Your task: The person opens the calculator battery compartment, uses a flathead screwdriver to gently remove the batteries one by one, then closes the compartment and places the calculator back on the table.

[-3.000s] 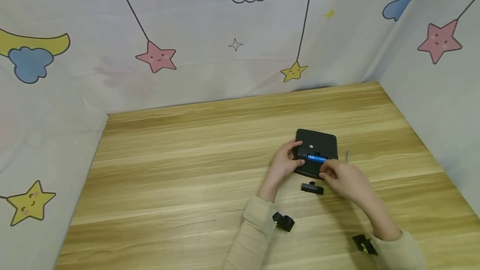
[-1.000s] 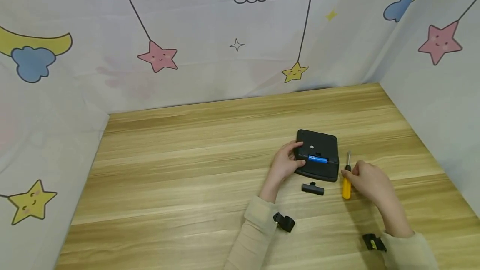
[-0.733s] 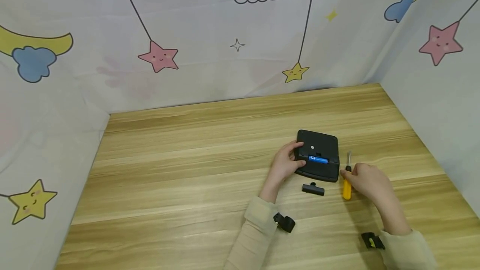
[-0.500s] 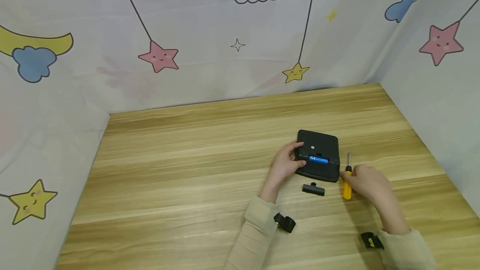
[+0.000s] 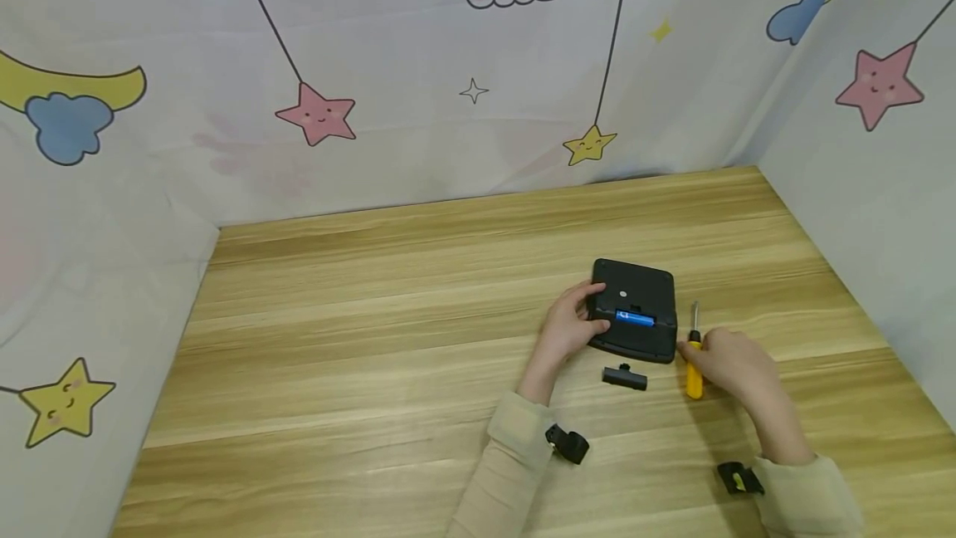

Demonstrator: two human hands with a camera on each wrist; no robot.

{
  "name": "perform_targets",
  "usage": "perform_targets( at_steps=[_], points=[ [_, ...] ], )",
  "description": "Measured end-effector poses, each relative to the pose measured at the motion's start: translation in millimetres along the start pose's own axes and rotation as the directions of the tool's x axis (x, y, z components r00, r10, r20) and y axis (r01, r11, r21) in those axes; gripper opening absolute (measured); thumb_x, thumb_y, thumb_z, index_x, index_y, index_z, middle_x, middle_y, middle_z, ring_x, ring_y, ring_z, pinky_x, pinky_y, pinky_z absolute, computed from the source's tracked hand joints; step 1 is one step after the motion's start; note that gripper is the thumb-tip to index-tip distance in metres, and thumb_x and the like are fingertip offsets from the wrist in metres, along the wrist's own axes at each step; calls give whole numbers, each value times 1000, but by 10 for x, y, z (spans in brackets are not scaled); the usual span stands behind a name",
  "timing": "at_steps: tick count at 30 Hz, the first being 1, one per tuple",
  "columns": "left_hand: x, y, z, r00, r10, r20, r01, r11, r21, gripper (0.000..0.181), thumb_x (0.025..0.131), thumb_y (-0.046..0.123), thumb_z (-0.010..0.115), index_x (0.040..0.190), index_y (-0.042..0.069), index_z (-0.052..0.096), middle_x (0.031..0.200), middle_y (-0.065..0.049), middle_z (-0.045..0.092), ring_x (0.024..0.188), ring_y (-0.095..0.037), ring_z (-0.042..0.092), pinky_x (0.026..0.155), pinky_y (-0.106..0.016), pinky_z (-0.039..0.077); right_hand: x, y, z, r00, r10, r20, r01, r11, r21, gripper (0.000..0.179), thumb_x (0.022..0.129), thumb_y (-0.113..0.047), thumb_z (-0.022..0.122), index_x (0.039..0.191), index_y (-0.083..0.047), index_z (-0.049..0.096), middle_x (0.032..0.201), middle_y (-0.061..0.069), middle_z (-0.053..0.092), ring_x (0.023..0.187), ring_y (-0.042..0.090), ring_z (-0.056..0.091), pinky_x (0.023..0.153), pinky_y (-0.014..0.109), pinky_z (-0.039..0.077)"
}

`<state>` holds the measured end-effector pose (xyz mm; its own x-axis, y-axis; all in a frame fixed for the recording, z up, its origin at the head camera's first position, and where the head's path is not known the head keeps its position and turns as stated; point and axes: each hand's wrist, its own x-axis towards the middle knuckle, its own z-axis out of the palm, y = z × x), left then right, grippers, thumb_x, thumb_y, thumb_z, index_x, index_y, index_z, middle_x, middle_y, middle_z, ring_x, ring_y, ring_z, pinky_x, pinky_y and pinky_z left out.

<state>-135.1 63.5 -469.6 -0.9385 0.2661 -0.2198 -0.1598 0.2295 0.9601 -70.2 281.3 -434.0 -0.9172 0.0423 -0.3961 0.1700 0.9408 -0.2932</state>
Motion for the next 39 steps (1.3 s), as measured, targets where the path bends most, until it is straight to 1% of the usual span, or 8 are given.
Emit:
perform_targets(
  at_steps=[6,13,21,28,33,39],
  points=[
    [-4,-5,3,1000,0,-2,0,1000,3,55,81,-4,70,131,17,60,151,-5,42,135,-25,46,107,-32,46,4,9,11,1000,6,-22,-6,1000,5,42,93,-36,47,59,-12,46,55,-1,41,51,15,38,46,26,28],
    [-9,-2,4,1000,-3,-3,3,1000,3,55,81,-4,71,131,17,60,151,-5,42,134,-25,48,107,-32,46,-4,32,7,999,12,-50,-9,999,47,40,93,-35,44,63,-9,48,57,2,45,51,17,40,46,26,29],
    [-2,13,-7,1000,1,-1,-1,1000,-3,55,81,-5,70,131,16,60,152,-5,41,134,-25,47,107,-32,46,-52,43,-42,991,-51,-120,64,992,113,37,96,-29,44,67,-6,46,57,2,45,51,16,41,47,26,31],
    [6,11,1,1000,-3,3,3,1000,-10,55,81,-5,70,131,16,60,152,-5,41,134,-25,47,107,-32,46,-106,47,-78,984,-72,-162,94,987,133,33,100,-28,39,79,-4,45,63,4,46,55,18,41,49,27,31],
    [13,1,9,1000,0,3,0,1000,-9,55,81,-4,70,131,17,60,152,-4,41,134,-25,48,107,-32,46,-152,52,-103,982,-92,-166,117,982,148,32,102,-29,35,87,-2,43,66,5,42,56,18,40,49,27,31],
    [9,7,6,1000,-4,1,4,1000,-12,56,81,-5,70,131,18,60,152,-4,41,134,-25,48,107,-32,46,-231,25,-121,979,-113,-167,138,979,148,31,103,-31,35,91,-3,44,66,4,42,55,17,38,47,26,31]
  ],
)
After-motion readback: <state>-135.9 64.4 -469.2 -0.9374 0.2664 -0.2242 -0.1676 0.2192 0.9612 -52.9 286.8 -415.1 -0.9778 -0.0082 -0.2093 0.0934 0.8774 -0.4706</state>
